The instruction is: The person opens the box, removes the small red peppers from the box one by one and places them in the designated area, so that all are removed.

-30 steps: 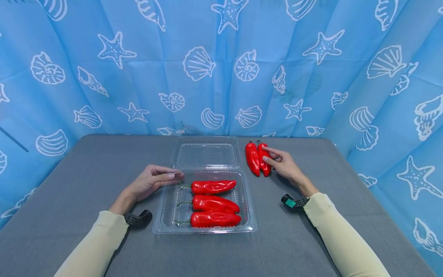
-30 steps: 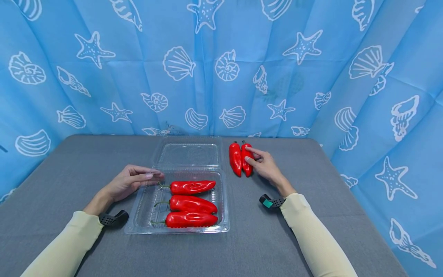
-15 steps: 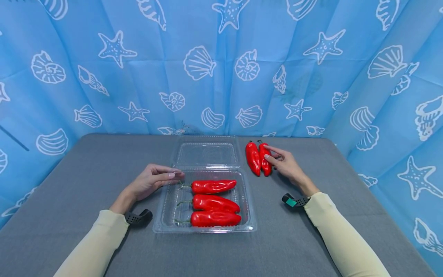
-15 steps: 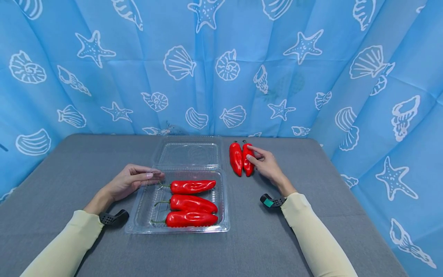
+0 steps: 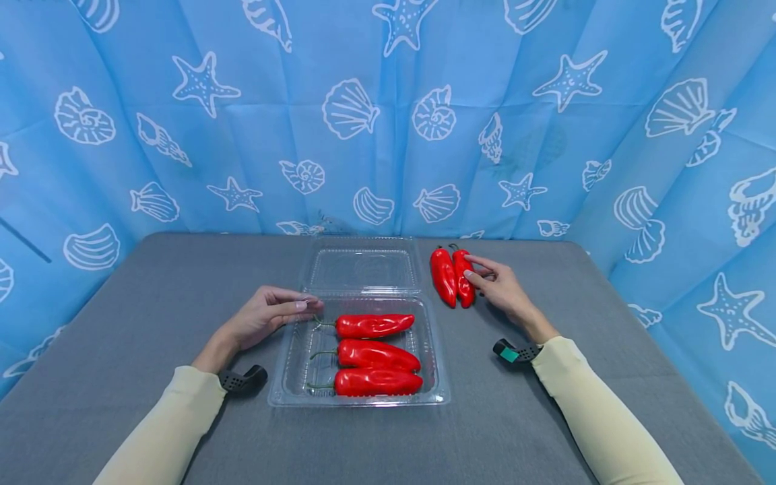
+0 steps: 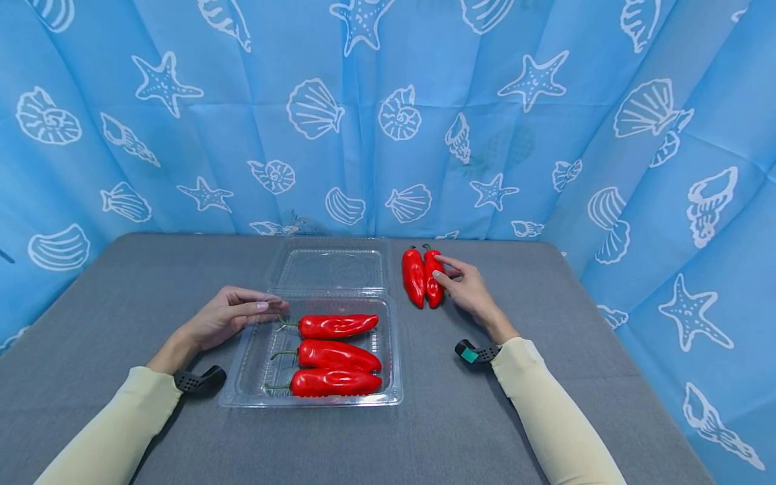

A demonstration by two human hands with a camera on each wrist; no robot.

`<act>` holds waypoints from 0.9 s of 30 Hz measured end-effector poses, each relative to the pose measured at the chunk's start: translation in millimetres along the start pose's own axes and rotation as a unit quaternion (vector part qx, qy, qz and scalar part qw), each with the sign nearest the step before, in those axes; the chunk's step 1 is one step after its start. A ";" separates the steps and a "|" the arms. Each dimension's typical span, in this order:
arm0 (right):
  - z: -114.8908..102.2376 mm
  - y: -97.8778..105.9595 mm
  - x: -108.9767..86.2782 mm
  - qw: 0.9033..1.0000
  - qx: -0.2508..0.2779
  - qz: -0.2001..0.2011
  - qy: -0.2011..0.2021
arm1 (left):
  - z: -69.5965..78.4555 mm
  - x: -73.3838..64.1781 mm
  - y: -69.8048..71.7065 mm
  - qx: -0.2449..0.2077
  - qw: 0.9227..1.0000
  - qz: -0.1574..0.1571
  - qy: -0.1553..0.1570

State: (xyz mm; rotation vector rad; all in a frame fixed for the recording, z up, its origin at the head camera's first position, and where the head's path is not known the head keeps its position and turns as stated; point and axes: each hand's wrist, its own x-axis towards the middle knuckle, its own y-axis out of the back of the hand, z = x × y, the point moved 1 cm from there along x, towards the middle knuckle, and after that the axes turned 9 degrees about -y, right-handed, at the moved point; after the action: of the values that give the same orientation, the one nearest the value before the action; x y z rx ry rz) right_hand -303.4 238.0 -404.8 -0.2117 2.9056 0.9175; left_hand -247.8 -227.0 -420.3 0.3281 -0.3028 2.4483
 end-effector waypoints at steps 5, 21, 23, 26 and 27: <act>-0.4 0.2 -1.1 1.000 0.005 -0.004 0.004 | 0.5 0.8 -0.8 -0.001 1.000 -0.002 -0.002; -2.7 -0.2 -2.0 1.000 0.017 0.008 -0.007 | 0.3 0.2 -0.1 0.002 1.000 0.003 0.000; -2.7 0.6 -2.1 1.000 0.017 0.008 -0.004 | 0.4 0.2 -0.4 0.002 1.000 0.004 0.001; -3.6 2.3 -2.2 1.000 0.017 0.009 -0.002 | 0.8 0.4 -0.8 0.000 1.000 0.003 0.000; -4.3 2.9 -2.5 1.000 0.018 0.008 -0.002 | 0.9 0.4 -0.8 -0.001 1.000 0.002 0.000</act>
State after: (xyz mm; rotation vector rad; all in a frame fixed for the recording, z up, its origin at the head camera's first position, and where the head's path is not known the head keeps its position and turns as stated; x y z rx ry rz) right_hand -301.6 238.1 -399.3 -0.1824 2.9216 0.8653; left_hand -247.5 -226.4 -419.2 0.3281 -0.3066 2.4527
